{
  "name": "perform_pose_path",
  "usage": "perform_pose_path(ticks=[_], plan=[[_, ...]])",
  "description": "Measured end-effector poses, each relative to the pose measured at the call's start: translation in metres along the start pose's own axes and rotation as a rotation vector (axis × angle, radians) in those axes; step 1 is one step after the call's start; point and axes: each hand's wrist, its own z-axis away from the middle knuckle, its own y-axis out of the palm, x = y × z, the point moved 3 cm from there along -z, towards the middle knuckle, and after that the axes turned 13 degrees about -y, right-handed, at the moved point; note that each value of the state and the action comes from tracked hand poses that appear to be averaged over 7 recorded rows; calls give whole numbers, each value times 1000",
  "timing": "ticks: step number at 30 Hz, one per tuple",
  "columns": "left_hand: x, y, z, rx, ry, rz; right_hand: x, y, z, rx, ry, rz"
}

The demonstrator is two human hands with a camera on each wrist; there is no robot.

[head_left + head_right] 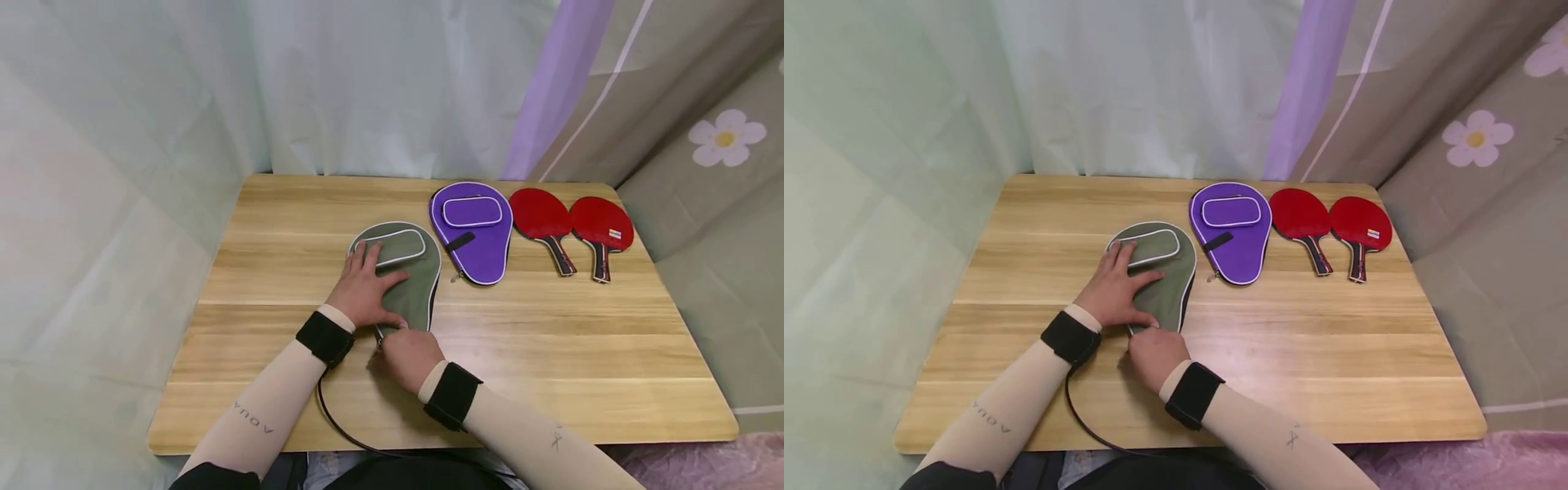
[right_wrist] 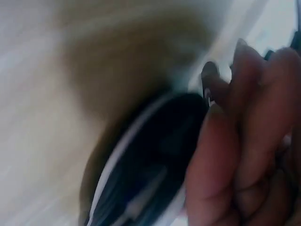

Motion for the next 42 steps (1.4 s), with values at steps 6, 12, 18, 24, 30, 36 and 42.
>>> perform_pose_path(ticks=[6, 12, 18, 24, 30, 36, 42], plan=[[-4, -5, 7, 32, -20, -4, -71, -25, 10, -113, 183, -265], [-7, -1, 16, 50, -20, -14, -164, 35, 11, -212, 300, -583], [-14, 1, 18, 57, 12, -1, -189, 70, 7, -220, 263, -702], [-15, 1, 17, 74, -9, -12, -167, 31, 8, -218, 292, -769], [-21, -4, 17, 41, -56, -28, -151, -6, 8, -268, 287, -867], [-40, -6, 18, 23, -12, -21, -149, -17, 7, -323, 264, -829], [-54, -6, 15, -30, 39, -97, -146, -27, 10, -345, 264, -770]])
